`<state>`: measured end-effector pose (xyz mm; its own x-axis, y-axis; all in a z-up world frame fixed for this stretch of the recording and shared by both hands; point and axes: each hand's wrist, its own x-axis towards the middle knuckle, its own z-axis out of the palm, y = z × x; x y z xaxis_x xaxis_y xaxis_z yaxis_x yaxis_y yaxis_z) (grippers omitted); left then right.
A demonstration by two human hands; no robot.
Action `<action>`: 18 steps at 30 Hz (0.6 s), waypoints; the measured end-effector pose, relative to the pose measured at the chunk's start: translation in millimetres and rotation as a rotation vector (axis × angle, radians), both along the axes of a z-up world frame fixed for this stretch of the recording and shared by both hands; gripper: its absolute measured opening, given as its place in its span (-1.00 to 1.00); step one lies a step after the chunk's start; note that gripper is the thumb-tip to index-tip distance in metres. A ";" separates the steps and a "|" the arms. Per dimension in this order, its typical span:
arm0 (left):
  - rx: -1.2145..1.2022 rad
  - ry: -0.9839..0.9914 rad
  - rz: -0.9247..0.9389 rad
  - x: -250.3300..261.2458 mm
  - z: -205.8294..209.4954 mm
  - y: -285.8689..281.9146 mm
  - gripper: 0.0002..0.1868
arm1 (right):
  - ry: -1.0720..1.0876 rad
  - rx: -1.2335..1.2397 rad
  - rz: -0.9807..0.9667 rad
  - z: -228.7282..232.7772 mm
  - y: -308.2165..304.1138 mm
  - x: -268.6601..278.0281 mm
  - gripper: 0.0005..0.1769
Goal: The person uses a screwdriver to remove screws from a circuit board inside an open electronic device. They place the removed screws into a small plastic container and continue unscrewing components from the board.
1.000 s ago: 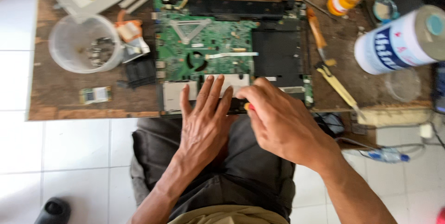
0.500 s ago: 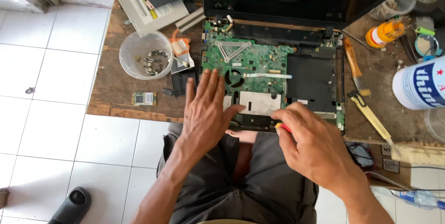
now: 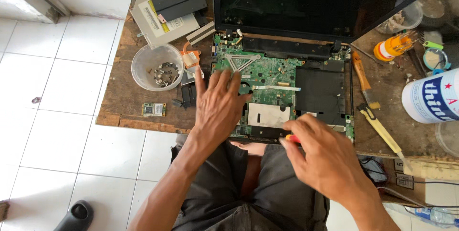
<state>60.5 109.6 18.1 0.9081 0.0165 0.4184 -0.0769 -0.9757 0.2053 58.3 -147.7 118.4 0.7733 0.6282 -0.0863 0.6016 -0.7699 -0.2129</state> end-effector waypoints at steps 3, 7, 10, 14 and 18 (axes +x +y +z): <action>-0.018 0.077 -0.072 27.7 -23.7 -1.5 -0.16 | 0.096 -0.005 -0.014 -4.8 -7.2 -1.0 -0.66; 0.030 0.084 -0.063 30.9 -38.6 -1.4 -0.07 | -0.158 0.104 0.073 -18.0 -10.3 0.6 -0.75; 0.002 0.067 -0.062 28.9 -39.9 0.2 -0.08 | -0.357 0.058 0.096 -16.2 -7.3 1.1 -0.84; -0.002 0.076 -0.079 29.8 -40.8 3.0 -0.07 | -0.066 0.050 0.028 -6.0 -7.9 2.7 -0.75; 0.001 0.026 -0.073 30.6 -44.1 3.1 -0.07 | 0.017 0.146 0.077 -14.8 -11.3 0.9 -0.72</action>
